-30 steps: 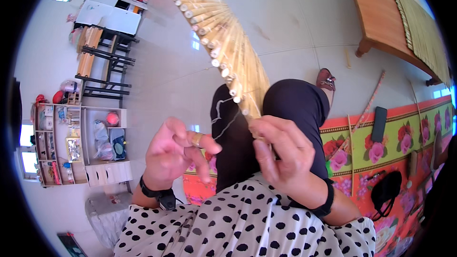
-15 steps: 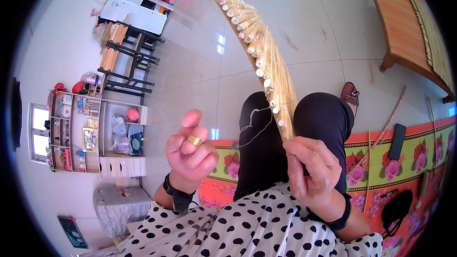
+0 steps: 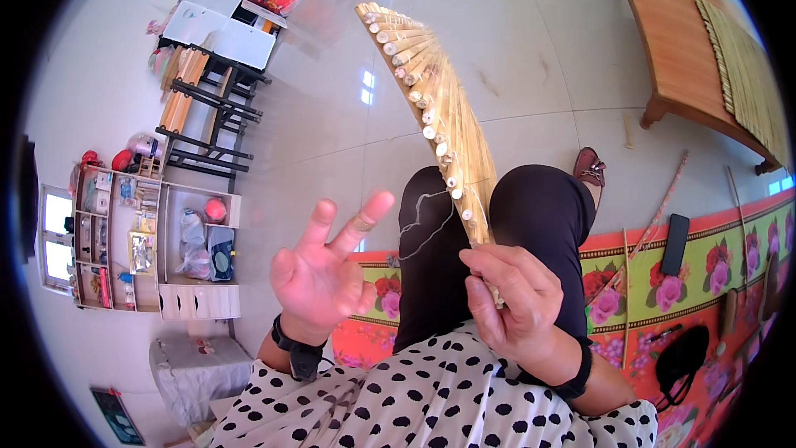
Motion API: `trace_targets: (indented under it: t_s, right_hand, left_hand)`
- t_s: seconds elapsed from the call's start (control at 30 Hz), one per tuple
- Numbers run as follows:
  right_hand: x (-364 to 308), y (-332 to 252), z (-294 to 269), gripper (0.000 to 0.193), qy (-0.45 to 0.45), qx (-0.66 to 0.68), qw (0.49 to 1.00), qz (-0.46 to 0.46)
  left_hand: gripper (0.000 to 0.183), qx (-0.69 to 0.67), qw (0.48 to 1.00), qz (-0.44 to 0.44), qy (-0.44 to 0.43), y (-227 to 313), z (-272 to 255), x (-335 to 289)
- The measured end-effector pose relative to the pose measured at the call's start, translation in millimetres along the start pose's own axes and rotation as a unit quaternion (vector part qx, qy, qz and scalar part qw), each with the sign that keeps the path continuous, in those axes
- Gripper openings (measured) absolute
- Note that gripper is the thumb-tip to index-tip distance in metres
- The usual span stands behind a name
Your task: The person sits on a mat on the floor and weaves a bamboo mat by hand. They hold a bundle of bamboo strips and use a needle with white thread to stitch the strips together, repeatedly passing the needle through the bamboo to secure the structure.
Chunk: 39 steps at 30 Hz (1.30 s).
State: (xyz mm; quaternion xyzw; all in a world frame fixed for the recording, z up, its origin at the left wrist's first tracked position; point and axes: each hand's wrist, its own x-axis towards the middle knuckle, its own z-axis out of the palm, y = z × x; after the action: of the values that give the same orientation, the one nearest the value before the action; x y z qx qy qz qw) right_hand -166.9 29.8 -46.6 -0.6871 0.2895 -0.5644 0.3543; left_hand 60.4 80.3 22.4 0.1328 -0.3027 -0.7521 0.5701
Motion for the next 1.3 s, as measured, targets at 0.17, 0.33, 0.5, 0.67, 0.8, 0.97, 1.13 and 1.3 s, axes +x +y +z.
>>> trace_targets:
  t_s: [0.17, 0.33, 0.5, 0.67, 0.8, 0.97, 1.13, 1.3]
  right_hand:
    - [7, -2, 1, 0.03, -0.004, -0.007, 1.0, -0.015]
    - [7, 0, 0, 0.038, -0.071, 0.099, 0.992, 0.022]
    - [7, 1, -1, 0.044, -0.132, 0.193, 0.972, 0.022]
    - [2, -1, 3, 0.033, -0.166, 0.224, 0.96, 0.03]
    - [3, -1, -2, 0.031, -0.198, 0.214, 0.955, 0.048]
    - [1, -1, 1, 0.033, -0.184, 0.208, 0.96, 0.027]
    - [3, 1, 2, 0.032, -0.154, 0.223, 0.963, 0.006]
    - [3, 0, 0, 0.032, -0.173, 0.219, 0.96, 0.031]
  left_hand:
    - [0.061, 0.084, 0.991, -0.1, 0.01, 3, 16, 0]
    - [0.047, 0.862, 0.459, 0.093, -0.196, -22, 20, 10]
    - [0.048, 0.905, 0.355, 0.102, -0.213, -17, 22, 15]
    - [0.026, 0.898, 0.337, 0.121, -0.255, -11, 19, 13]
    - [0.008, 0.904, 0.254, 0.131, -0.318, -5, 14, 10]
    - [0.008, 0.903, 0.205, 0.149, -0.347, 0, 11, 11]
    - [0.006, 0.902, 0.197, 0.146, -0.355, 9, 14, 12]
    - [0.006, 0.878, 0.289, 0.14, -0.354, 8, 18, 15]
